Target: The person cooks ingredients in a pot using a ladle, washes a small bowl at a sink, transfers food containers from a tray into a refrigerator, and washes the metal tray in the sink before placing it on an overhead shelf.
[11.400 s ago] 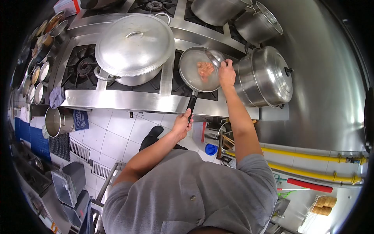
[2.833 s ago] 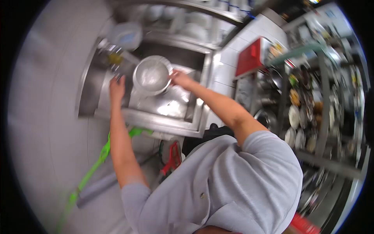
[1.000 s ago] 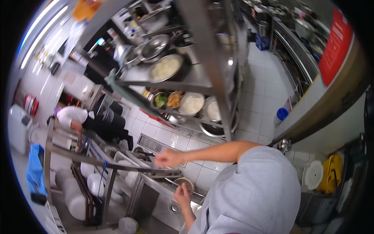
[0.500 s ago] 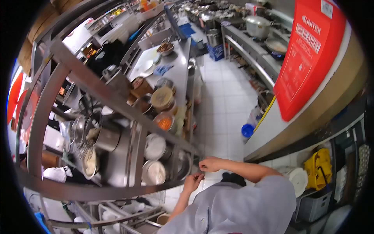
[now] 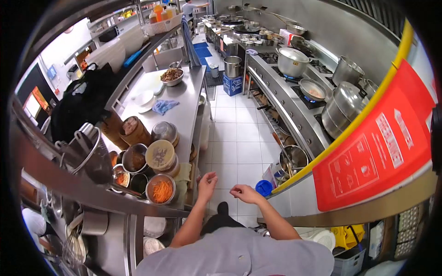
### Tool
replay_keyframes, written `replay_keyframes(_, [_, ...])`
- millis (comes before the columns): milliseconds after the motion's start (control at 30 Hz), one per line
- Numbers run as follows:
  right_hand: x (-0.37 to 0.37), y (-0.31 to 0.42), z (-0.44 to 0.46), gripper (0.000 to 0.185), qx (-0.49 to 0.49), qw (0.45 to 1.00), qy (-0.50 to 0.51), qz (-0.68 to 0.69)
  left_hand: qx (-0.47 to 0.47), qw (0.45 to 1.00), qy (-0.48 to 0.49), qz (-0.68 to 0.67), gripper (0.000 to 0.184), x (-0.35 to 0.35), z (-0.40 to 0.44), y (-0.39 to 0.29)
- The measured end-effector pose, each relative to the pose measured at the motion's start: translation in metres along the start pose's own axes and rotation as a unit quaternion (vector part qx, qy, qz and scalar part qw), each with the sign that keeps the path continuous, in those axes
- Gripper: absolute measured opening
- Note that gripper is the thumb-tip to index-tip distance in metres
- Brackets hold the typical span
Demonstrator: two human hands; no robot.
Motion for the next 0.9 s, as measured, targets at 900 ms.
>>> replay_keyframes(900, [-0.235, -0.191, 0.505, 0.027, 0.077, 0.972, -0.087, -0.203, -0.084, 0.946, -0.112, 0.292, 0.048, -0.052, 0.334, -0.086])
Point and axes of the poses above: each hand's wrist, its own z-axis towards the middle knuckle, its own x-axis out of the palm, y = z × x, the point moved 9 cm from there along z, towards the middle knuckle, and after that the axes turned 11 degrees about z, right-handed, at the moved point
